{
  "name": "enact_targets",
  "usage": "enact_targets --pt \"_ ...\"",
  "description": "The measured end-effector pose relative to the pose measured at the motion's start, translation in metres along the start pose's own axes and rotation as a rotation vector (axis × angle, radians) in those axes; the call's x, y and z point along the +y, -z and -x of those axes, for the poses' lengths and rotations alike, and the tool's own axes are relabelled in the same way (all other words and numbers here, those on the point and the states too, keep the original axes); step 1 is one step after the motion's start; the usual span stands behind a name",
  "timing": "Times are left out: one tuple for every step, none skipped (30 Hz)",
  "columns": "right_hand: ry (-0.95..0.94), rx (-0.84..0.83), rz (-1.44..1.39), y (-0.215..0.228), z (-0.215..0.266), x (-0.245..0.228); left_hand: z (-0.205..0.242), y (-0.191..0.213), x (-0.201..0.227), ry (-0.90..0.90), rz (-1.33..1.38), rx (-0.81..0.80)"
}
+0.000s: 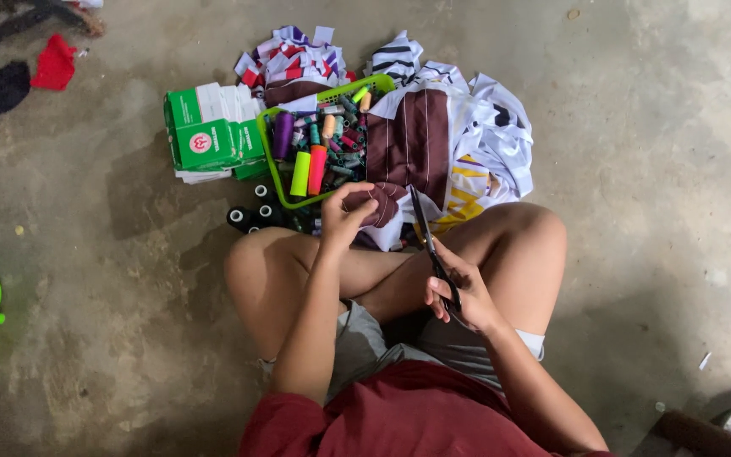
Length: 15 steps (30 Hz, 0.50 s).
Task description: The person uses scissors to cut strips of fabric from a brown and white textile piece while sitting on the floor.
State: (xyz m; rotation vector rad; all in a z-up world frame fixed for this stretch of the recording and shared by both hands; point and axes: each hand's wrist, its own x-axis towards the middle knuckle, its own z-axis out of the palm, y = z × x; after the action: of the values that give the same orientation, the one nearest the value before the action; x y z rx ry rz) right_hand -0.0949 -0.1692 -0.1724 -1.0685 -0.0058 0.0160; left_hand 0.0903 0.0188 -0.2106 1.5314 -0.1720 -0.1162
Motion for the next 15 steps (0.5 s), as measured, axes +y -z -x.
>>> enact_targets --pt "0.004 0.009 -0.005 -0.002 0.001 0.002 -0.001 0.0 0.003 0.002 -0.004 -0.01" --pt "-0.006 0.006 0.007 -0.002 -0.001 0.002 -0.003 0.0 0.005 -0.02 -0.036 -0.027" --pt "-0.016 0.004 0.018 -0.002 -0.003 0.002 -0.005 0.0 0.008 -0.042 -0.068 -0.044" --pt "-0.018 0.0 0.019 -0.002 -0.003 0.003 -0.003 -0.002 0.017 -0.042 -0.068 -0.039" --pt "-0.024 -0.004 0.018 -0.002 -0.004 0.004 -0.001 -0.004 0.025 -0.072 -0.066 -0.07" --pt "-0.026 -0.007 0.018 -0.002 -0.005 0.004 -0.001 -0.007 0.034 -0.104 -0.065 -0.104" --pt "-0.024 -0.009 0.02 -0.002 -0.006 0.004 -0.001 -0.009 0.047 -0.107 -0.064 -0.102" --pt "-0.036 -0.018 0.028 -0.002 -0.005 0.003 0.001 -0.011 0.06 -0.123 -0.079 -0.125" --pt "-0.047 -0.027 0.036 -0.002 -0.004 0.003 0.003 -0.012 0.072 -0.14 -0.094 -0.147" --pt "-0.05 -0.029 0.037 -0.003 -0.005 0.0 0.001 -0.012 0.076 -0.139 -0.094 -0.144" --pt "-0.032 -0.044 0.03 -0.005 -0.005 -0.002 -0.001 -0.012 0.08 -0.176 -0.098 -0.173" --pt "-0.013 -0.058 0.023 -0.007 -0.005 -0.004 -0.002 -0.012 0.084 -0.214 -0.103 -0.203" --pt "-0.014 -0.059 0.024 -0.007 -0.004 -0.004 -0.005 -0.01 0.088 -0.214 -0.102 -0.201" --pt "-0.006 -0.067 0.027 -0.006 -0.004 -0.005 -0.008 -0.009 0.092 -0.209 -0.112 -0.221" --pt "0.002 -0.075 0.031 -0.006 -0.004 -0.005 -0.011 -0.007 0.097 -0.205 -0.122 -0.24"
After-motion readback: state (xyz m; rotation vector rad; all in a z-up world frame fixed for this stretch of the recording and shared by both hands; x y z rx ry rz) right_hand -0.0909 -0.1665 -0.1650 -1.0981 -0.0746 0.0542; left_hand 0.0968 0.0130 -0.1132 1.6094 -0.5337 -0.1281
